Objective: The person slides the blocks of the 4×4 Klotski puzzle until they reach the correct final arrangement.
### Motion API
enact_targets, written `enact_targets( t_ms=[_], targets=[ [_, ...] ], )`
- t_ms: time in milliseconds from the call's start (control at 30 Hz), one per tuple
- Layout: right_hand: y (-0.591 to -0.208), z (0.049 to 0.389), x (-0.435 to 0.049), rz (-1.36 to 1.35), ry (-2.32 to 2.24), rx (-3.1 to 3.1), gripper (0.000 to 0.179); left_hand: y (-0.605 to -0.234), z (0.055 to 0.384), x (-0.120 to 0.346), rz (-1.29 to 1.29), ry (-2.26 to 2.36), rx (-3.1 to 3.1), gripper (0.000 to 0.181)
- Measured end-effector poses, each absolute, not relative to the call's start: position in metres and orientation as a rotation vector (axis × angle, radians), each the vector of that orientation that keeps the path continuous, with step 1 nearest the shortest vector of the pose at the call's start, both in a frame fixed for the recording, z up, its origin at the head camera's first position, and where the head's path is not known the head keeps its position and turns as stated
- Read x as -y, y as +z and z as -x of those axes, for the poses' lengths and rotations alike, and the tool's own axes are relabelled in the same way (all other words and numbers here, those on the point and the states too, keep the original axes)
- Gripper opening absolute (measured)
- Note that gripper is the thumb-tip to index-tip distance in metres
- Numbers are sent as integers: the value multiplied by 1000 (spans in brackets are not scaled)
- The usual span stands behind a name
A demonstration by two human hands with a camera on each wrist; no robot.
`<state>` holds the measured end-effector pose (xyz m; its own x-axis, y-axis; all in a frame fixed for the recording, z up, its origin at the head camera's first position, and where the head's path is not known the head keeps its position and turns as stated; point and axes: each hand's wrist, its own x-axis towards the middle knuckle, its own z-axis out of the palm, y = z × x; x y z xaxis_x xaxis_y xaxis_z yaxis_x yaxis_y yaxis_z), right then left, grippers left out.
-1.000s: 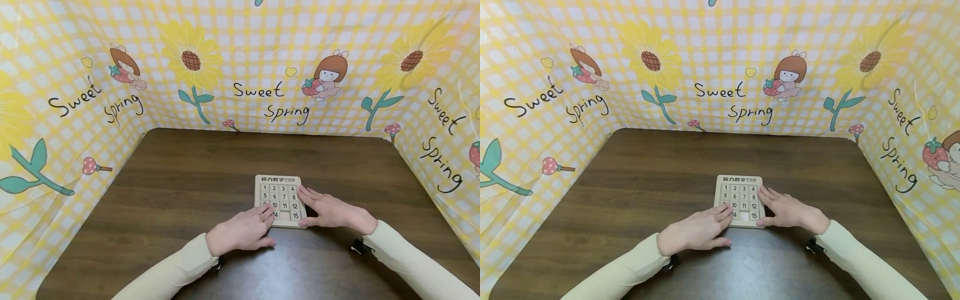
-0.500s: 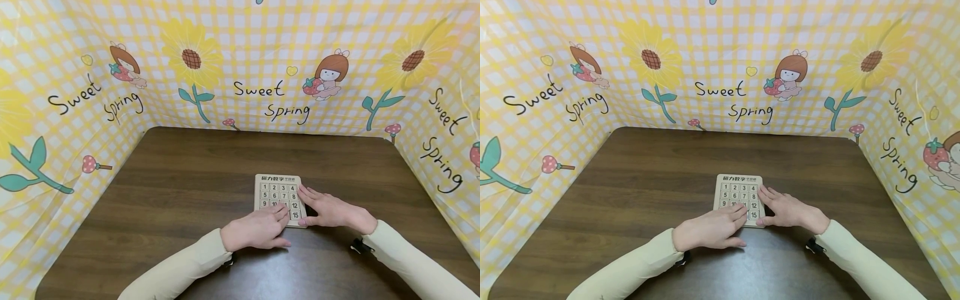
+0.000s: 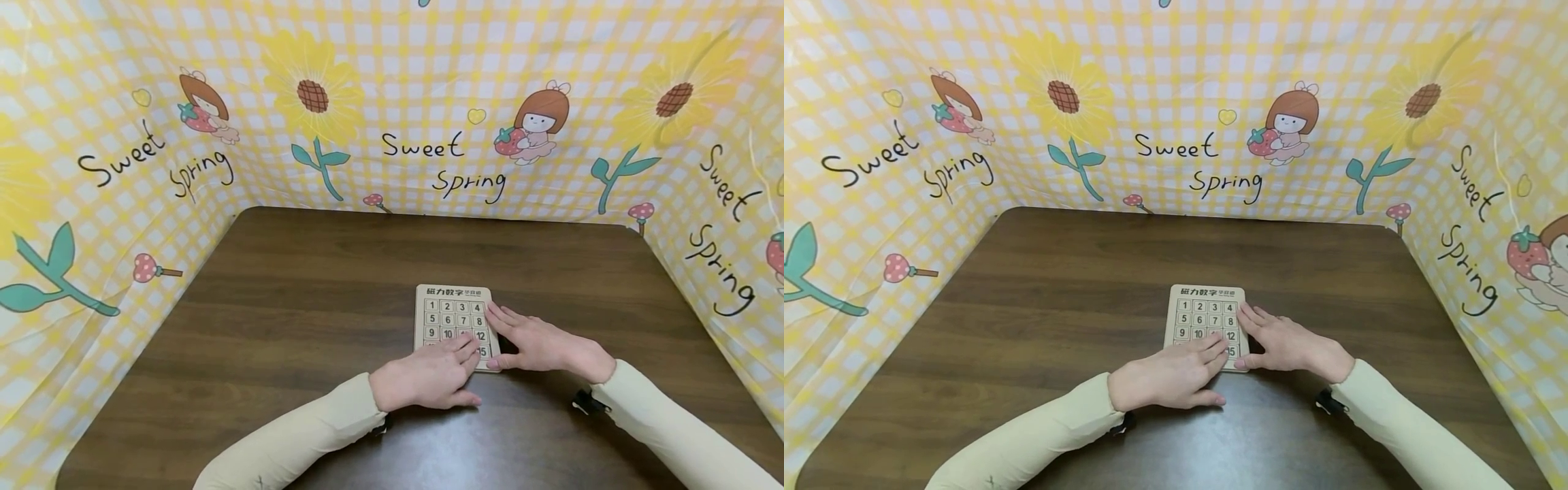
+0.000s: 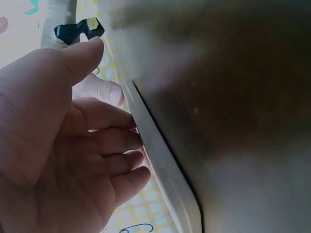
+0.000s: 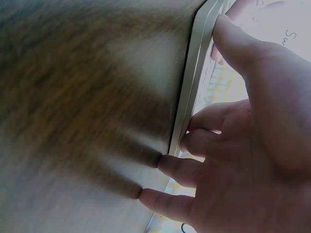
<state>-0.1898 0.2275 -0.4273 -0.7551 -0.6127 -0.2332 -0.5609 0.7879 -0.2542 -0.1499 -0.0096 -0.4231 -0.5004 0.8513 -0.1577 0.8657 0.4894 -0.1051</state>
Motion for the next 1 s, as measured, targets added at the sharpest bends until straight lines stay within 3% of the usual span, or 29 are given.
enact_targets(
  t_ms=[767,1000],
  targets=[
    [-428,194,-226,913,-245,-2668,96,-419,151,31,-1435,-255,-2642,77],
    [-421,194,-234,884,-294,-2664,97,-400,166,43,-1412,-152,-2660,76]
  ],
)
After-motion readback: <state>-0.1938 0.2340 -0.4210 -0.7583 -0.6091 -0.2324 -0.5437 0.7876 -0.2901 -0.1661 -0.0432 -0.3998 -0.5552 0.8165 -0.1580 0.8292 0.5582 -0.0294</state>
